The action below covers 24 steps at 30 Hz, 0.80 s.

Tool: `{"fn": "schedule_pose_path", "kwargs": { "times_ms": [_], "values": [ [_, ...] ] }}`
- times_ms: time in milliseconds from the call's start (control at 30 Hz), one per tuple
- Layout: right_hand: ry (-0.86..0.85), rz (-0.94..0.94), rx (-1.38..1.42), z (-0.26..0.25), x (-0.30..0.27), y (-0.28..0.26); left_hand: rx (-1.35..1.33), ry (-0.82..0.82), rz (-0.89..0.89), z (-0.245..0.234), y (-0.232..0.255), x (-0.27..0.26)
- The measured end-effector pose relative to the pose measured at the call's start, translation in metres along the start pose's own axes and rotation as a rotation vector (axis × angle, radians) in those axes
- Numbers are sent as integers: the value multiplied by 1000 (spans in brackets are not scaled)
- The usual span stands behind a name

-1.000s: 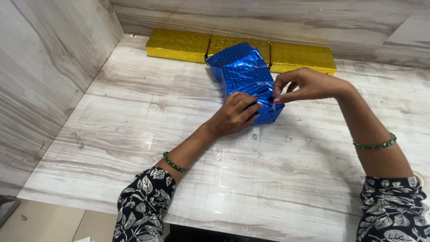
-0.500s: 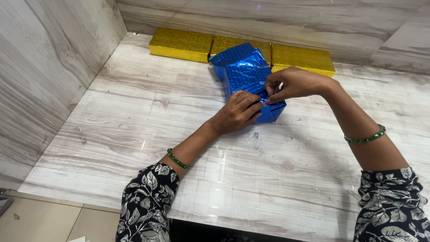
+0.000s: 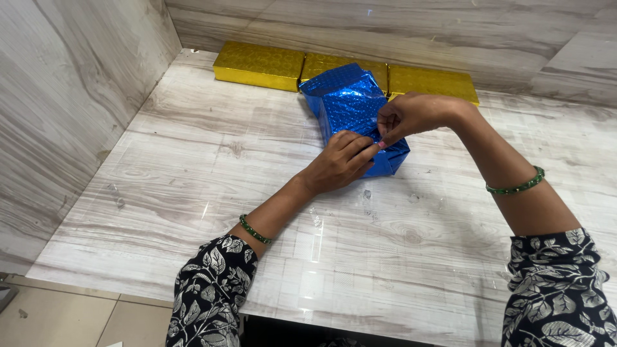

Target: The person wraps a rectangular box with blue metallic wrapping paper on a light-colored countertop. They fold the paper over the box edges, crease the corners, and secure the folds with clear adhesive tape. Three gold-wrapped boxes are visible in the background.

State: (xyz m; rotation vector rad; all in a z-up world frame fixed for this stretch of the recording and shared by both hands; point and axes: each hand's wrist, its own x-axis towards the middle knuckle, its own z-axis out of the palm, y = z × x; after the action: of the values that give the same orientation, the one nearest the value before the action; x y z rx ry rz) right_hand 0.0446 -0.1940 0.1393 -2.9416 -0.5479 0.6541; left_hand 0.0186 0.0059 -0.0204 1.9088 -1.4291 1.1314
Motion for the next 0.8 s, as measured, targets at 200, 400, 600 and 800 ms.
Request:
{"fn": "schedule_pose_path", "kwargs": {
  "times_ms": [200, 400, 600, 800],
  "values": [
    [-56, -64, 30, 1, 16, 13, 25, -11, 11, 2, 0, -1],
    [-86, -99, 210, -3, 28, 29, 15, -10, 3, 0, 0, -1],
    [59, -12, 131, 1, 21, 20, 11, -1, -1, -2, 2, 2],
    [218, 112, 114, 3, 25, 25, 9, 4, -5, -4, 3, 2]
  ]
}}
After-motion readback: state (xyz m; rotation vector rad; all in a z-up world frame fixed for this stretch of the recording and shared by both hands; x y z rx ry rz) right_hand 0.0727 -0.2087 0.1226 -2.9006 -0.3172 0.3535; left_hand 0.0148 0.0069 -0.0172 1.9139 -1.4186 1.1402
